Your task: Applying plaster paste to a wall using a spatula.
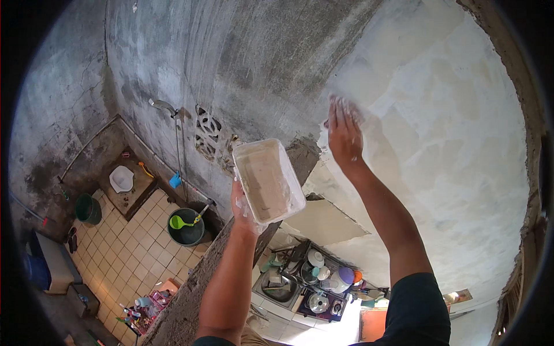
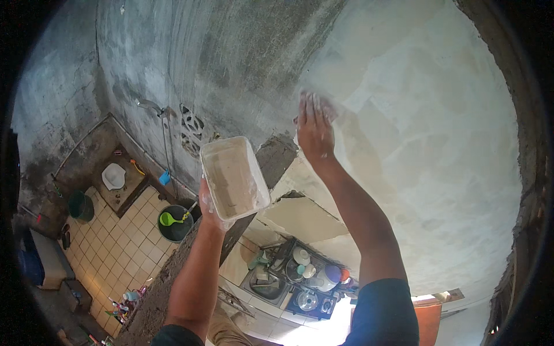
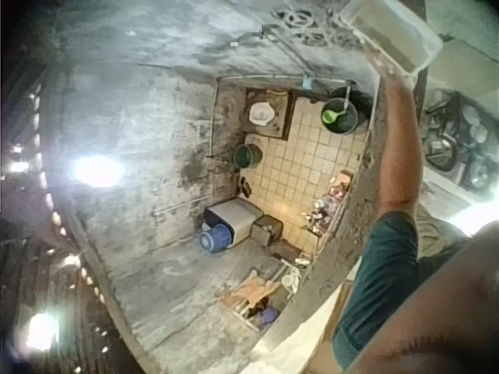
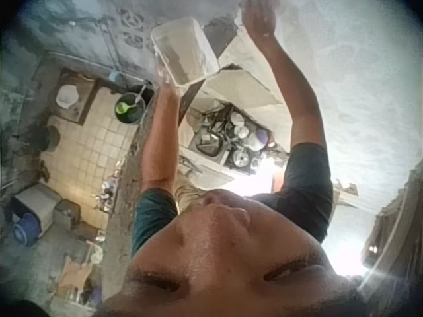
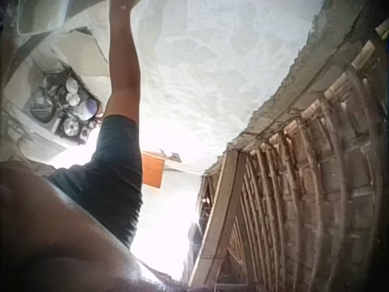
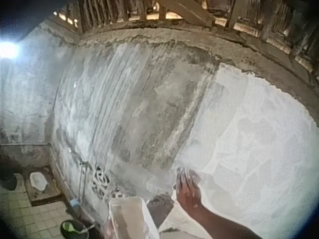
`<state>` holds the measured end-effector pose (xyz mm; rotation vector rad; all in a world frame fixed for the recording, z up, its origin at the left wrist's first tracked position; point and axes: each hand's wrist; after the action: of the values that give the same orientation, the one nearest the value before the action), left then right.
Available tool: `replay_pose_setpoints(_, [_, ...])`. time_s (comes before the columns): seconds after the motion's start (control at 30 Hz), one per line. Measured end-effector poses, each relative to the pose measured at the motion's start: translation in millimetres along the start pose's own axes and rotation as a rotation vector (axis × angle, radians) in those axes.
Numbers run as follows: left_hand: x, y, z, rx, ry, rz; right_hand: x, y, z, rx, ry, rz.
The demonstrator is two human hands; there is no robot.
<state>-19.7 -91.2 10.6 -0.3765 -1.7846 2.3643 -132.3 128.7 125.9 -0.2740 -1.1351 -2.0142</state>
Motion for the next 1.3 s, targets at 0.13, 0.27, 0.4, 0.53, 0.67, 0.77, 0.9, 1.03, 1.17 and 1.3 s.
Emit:
replay_pose_setpoints(0.13, [0.7, 1.6, -5.5, 0.067, -0.091, -0.031, 0.7, -41.8, 20.5, 0.042, -0.131, 0.062])
replay_pose_setpoints(0.27, [-4.6, -4.2, 1.8, 0.010, -0.079, -0.020, -44.1, -98.4, -27.6, -0.051, -0.047, -0.083])
replay_pose_setpoints(0.4, [-1.4, 3.8, -1.0, 0.021, -0.042, 0.020, -59.0, -87.3, -50.7, 0.190, -0.150, -0.127])
replay_pose_setpoints(0.53, [1.0, 6.1, -1.7, 0.132, -0.132, -0.006, -26.5, -32.8, -38.1, 0.129, -0.051, -0.091])
replay_pose_setpoints(0.67, [2.2, 6.7, 1.1, -0.010, -0.049, -0.020, 9.6, -17.7, -15.0, 0.118, -0.116, 0.015])
replay_pose_setpoints(0.77, [-2.6, -2.8, -1.2, 0.053, -0.124, -0.057, 2.4, -42.7, -0.5, 0.096, -0.194, -0.045])
replay_pose_setpoints(0.9, [-0.7, 0.4, -1.0, 0.052, -0.132, 0.001, -7.8, -56.2, -8.4, 0.010, -0.207, -0.114])
replay_pose_setpoints(1.03, [-4.4, 0.0, 2.4, 0.067, -0.106, -0.045, -41.9, -68.2, -22.1, -0.049, -0.090, -0.286])
replay_pose_setpoints(1.17, [-0.2, -0.5, 2.3, 0.015, -0.109, -0.007, -37.1, -53.3, -30.6, 0.093, -0.100, -0.328])
replay_pose_setpoints(1.3, [0.0, 5.0, 2.0, 0.009, -0.100, -0.024, 2.6, -19.5, -18.0, 0.089, -0.120, -0.012])
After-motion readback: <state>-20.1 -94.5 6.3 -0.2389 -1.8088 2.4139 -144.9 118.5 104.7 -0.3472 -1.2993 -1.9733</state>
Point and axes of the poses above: each hand's wrist, its own x-axis towards the middle knuckle, its own y-axis out of the back of the hand, z = x × y, and after that the axes turned 11 degrees about x, right-handed
